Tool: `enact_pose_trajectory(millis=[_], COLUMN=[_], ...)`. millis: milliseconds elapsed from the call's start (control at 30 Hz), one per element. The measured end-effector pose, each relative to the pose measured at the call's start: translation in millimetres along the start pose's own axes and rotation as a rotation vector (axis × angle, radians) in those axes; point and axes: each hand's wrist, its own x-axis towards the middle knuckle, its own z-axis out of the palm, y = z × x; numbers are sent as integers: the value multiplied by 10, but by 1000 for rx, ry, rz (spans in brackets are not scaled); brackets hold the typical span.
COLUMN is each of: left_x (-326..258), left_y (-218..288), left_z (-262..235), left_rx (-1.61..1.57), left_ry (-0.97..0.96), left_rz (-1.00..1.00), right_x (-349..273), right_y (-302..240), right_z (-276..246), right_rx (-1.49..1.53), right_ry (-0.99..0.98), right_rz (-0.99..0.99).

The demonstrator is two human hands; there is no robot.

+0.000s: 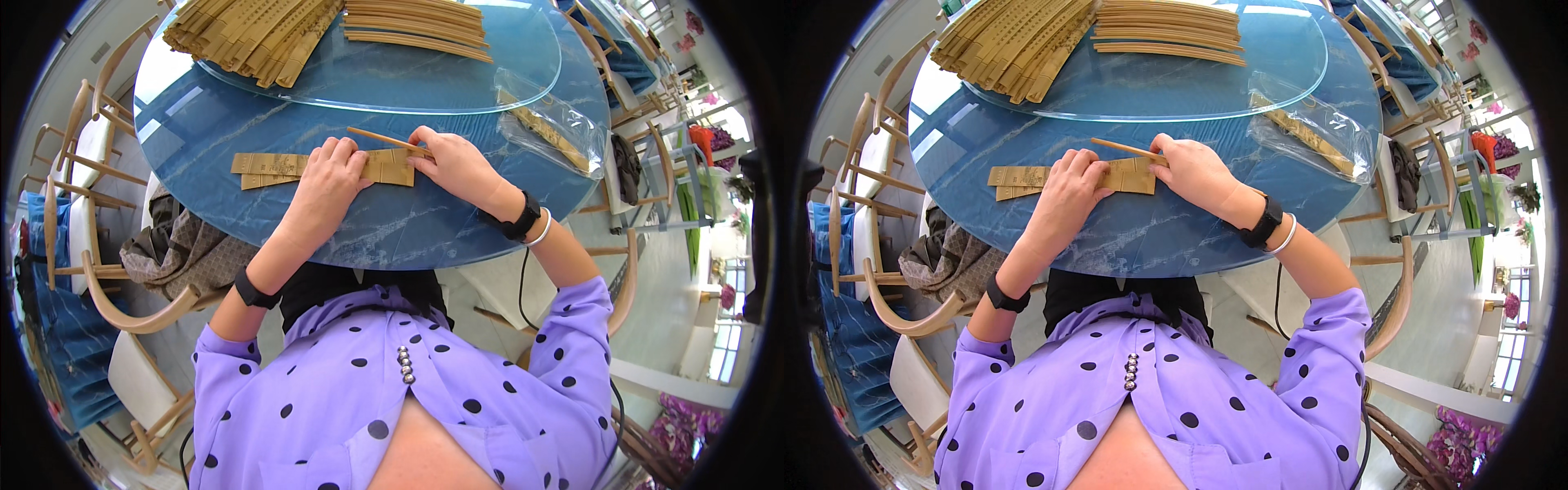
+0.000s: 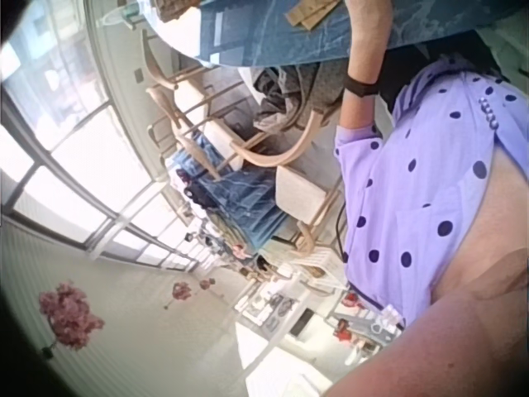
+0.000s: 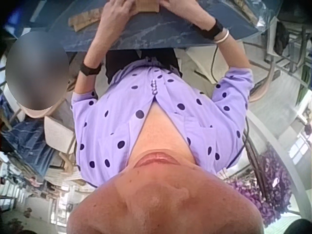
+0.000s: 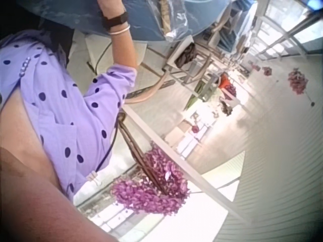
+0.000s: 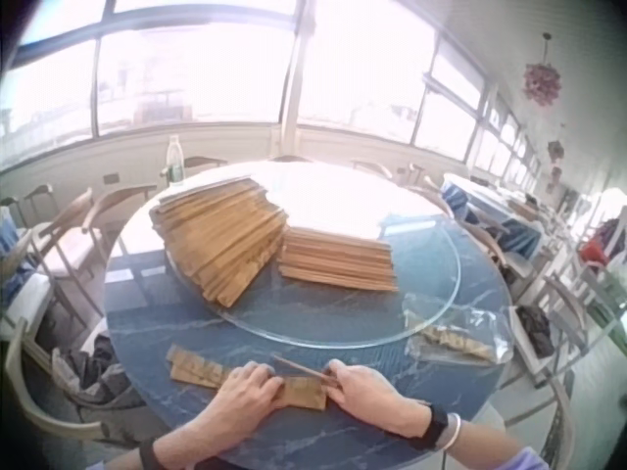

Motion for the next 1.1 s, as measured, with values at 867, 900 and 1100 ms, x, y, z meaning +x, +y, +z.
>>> enact_pose_trajectory(millis=[867, 900, 1100], left_x=[-72, -72, -17], left_y=[84, 119, 309], left_z=[-45, -62, -122], left_rx=[-121, -120, -194], left_ry=[-19, 11, 104], left_rz=[26, 35, 182], right_x=[-449, -451, -572], right_y=[-294, -312, -536], right_z=[-68, -78, -243], right_rx=[578, 600, 896], right_ry=[-52, -52, -47], right_rz=[293, 274, 306])
